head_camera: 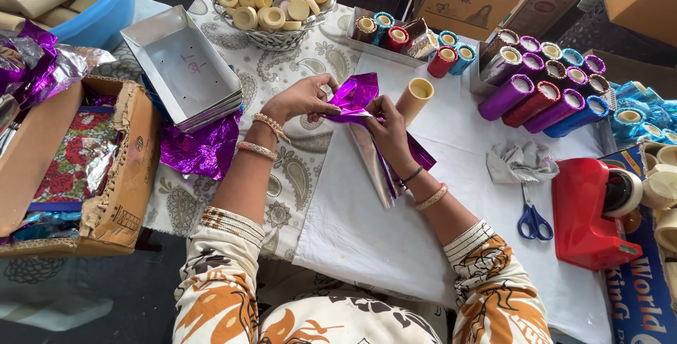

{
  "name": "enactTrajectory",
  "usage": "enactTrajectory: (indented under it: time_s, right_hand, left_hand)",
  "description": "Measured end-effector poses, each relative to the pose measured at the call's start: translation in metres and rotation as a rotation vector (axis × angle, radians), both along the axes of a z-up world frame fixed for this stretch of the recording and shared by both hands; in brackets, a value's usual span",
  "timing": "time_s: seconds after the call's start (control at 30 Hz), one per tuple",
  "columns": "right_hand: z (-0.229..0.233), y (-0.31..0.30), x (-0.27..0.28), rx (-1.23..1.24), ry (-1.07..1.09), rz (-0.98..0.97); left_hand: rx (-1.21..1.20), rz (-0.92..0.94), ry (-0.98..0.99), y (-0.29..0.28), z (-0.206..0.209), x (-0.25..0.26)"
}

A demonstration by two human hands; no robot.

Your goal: The person wipes a beige cylindrical object with a cloth, then wraps it in a sheet of shiny purple foil. They use a tape dispenser to apply tape to secure the foil around the cylinder, folding the edges neatly.

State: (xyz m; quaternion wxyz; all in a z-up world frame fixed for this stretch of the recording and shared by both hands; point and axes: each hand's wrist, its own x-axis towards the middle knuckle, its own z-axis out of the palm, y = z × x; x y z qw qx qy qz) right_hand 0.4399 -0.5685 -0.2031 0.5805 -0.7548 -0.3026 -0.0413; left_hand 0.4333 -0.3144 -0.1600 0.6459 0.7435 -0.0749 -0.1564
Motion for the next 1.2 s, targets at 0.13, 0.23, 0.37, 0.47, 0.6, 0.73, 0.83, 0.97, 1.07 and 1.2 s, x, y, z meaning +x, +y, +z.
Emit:
enactTrajectory:
  time_s: [0.13,0.23,0.37,0.47,0.6,0.73,0.83,0.97,1.07,1.2]
  right_hand:
    - [0.005,-0.004,0.0,0.133,0.172,0.065]
    - [0.002,-0.007,0.006,0.235,0.26,0.094]
    - [-0.007,-0.01,0.012,0.259,0.324,0.052]
    - [-0.001,-0.008,0.01,0.252,0.282,0.064]
    - [-0.006,-0.009,0.015,0.266,0.223,0.077]
    - [0.009,-0.009,0.009,0.144,0.18,-0.01]
    - [0.024,-0.009,0.002,0.016,0.021,-0.077]
    - [0.037,-0.006,-0.005,-0.069,-0.059,-0.161]
    - [0.045,-0.005,-0.009,-0.103,-0.162,-0.154]
    - [0.056,-0.007,-0.017,-0.178,-0.375,-0.17]
  left_hand:
    - [-0.037,-0.07,-0.02,0.011,0.007,-0.005]
    - [0.016,-0.003,0.024,0.02,0.004,-0.003]
    - [0.098,-0.051,-0.043,0.027,-0.008,0.003]
    - [0.195,-0.036,-0.074,0.026,-0.021,0.01]
    - [0.251,-0.052,-0.19,0.024,-0.035,0.017]
    - [0.198,-0.071,-0.173,0.02,-0.028,0.011]
    - [0.05,-0.151,-0.188,0.019,-0.026,0.009]
    - [0.285,-0.18,-0.346,0.016,-0.022,0.006]
    - [0.437,-0.163,-0.457,0.014,-0.017,0.002]
    - [0.664,-0.127,-0.517,0.016,-0.011,-0.016]
